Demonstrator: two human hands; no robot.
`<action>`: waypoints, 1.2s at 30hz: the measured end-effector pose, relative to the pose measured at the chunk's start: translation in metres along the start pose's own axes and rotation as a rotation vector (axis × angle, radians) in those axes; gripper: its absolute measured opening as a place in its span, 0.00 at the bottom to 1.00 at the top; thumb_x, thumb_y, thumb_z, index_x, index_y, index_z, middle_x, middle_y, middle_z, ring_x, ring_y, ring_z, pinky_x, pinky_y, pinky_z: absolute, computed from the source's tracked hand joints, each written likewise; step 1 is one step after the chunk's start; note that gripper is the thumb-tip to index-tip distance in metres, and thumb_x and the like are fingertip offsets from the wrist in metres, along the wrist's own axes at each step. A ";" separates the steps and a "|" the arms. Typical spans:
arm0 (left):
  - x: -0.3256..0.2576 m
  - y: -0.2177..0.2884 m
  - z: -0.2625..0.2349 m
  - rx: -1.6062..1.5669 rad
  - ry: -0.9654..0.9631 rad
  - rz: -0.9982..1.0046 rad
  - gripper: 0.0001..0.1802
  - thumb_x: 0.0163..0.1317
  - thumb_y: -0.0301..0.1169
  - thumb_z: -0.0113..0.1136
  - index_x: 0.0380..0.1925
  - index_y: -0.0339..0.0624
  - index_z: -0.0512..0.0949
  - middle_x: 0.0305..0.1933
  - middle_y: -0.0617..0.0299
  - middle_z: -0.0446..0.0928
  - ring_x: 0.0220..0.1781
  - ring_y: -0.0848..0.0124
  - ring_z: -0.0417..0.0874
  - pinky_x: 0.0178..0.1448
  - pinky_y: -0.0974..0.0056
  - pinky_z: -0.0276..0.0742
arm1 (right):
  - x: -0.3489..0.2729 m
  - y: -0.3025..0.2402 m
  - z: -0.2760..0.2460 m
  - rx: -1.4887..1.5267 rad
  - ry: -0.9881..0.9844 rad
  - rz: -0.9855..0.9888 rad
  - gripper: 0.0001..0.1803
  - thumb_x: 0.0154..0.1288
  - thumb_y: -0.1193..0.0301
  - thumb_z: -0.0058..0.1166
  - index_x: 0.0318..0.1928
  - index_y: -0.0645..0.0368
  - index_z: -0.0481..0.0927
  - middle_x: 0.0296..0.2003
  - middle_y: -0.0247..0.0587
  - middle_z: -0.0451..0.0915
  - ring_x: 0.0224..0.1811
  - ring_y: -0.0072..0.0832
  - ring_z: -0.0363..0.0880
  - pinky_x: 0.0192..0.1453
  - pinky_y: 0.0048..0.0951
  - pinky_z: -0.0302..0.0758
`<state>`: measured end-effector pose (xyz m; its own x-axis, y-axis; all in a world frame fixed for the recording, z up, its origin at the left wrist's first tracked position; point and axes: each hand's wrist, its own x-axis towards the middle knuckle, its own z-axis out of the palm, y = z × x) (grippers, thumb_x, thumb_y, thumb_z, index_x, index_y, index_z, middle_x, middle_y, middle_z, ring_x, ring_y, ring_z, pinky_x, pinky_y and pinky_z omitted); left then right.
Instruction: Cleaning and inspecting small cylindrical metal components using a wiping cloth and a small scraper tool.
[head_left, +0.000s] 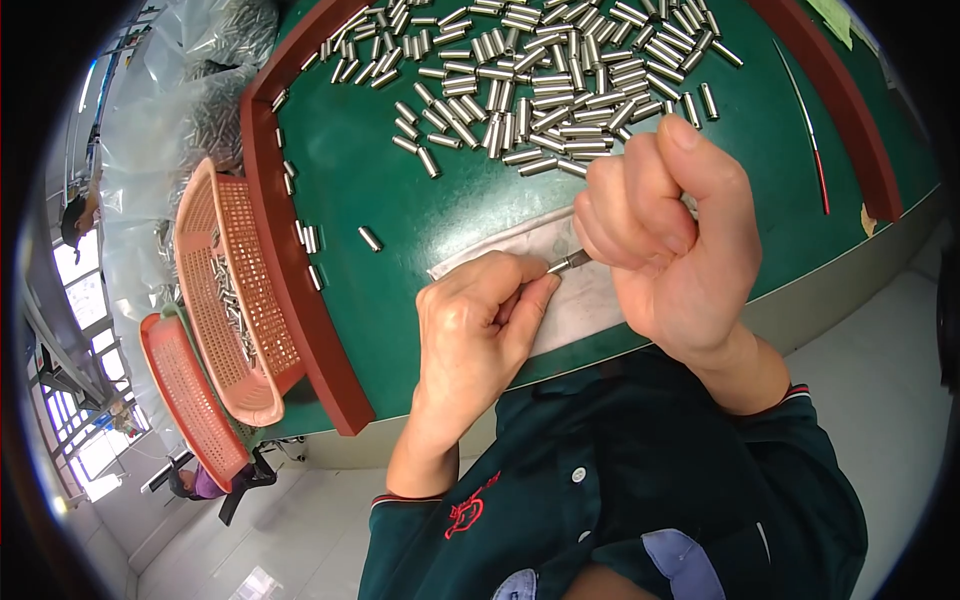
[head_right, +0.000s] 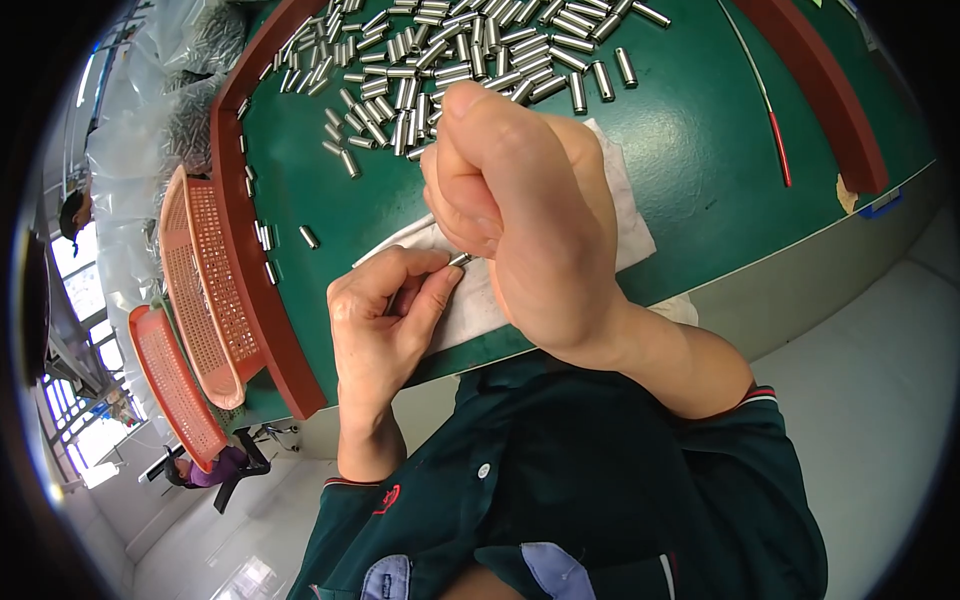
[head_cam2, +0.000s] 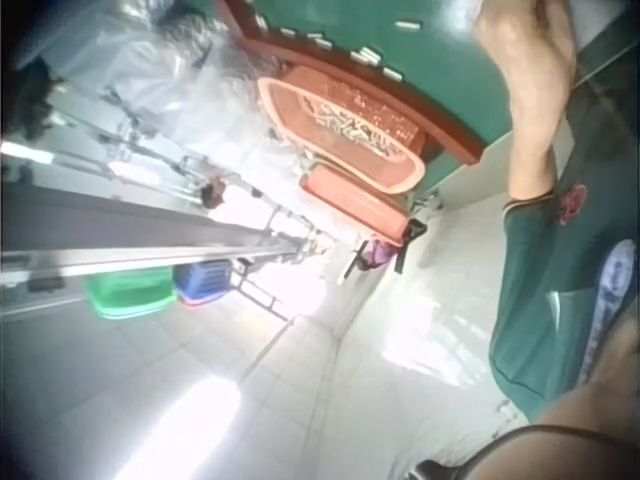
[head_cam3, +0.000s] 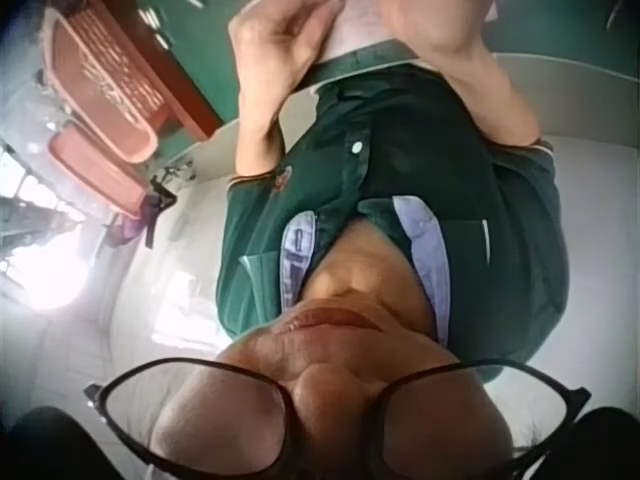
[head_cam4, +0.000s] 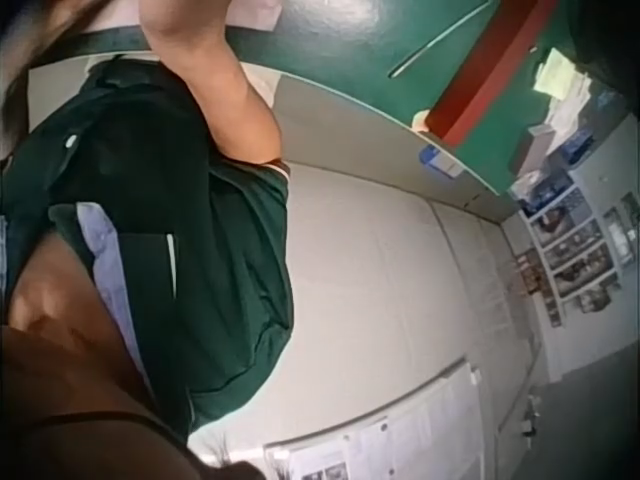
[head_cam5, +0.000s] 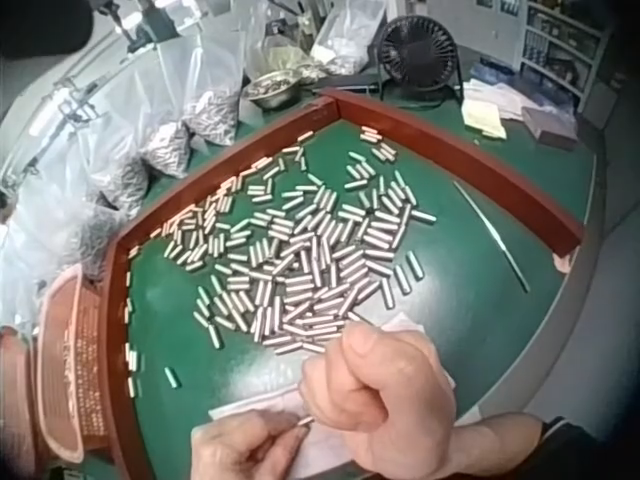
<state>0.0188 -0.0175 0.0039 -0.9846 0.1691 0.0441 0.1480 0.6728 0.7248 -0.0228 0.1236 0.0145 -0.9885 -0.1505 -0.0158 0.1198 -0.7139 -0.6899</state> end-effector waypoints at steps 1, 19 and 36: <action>0.000 0.000 0.000 0.000 -0.003 -0.001 0.05 0.43 0.21 0.63 0.21 0.34 0.76 0.12 0.65 0.62 0.15 0.78 0.58 0.19 0.72 0.56 | 0.000 0.000 0.000 -0.005 -0.001 -0.006 0.22 0.64 0.64 0.28 0.11 0.51 0.52 0.07 0.26 0.50 0.11 0.16 0.41 0.16 0.21 0.44; 0.002 -0.005 -0.002 -0.057 -0.030 0.072 0.05 0.42 0.19 0.61 0.20 0.36 0.74 0.15 0.56 0.68 0.17 0.60 0.71 0.21 0.63 0.65 | -0.007 0.013 0.004 -0.231 -0.123 -0.120 0.23 0.65 0.66 0.28 0.10 0.52 0.53 0.08 0.27 0.52 0.11 0.18 0.46 0.17 0.23 0.45; -0.004 -0.001 0.009 0.001 0.077 0.033 0.05 0.43 0.21 0.62 0.19 0.36 0.74 0.15 0.56 0.69 0.17 0.61 0.71 0.22 0.64 0.66 | -0.006 0.009 -0.003 -0.059 0.036 -0.084 0.22 0.65 0.65 0.27 0.12 0.50 0.52 0.08 0.25 0.49 0.11 0.16 0.41 0.16 0.21 0.44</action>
<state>0.0233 -0.0126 -0.0035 -0.9835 0.1352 0.1205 0.1803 0.6687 0.7214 -0.0159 0.1205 0.0062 -0.9976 -0.0667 0.0182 0.0322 -0.6811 -0.7315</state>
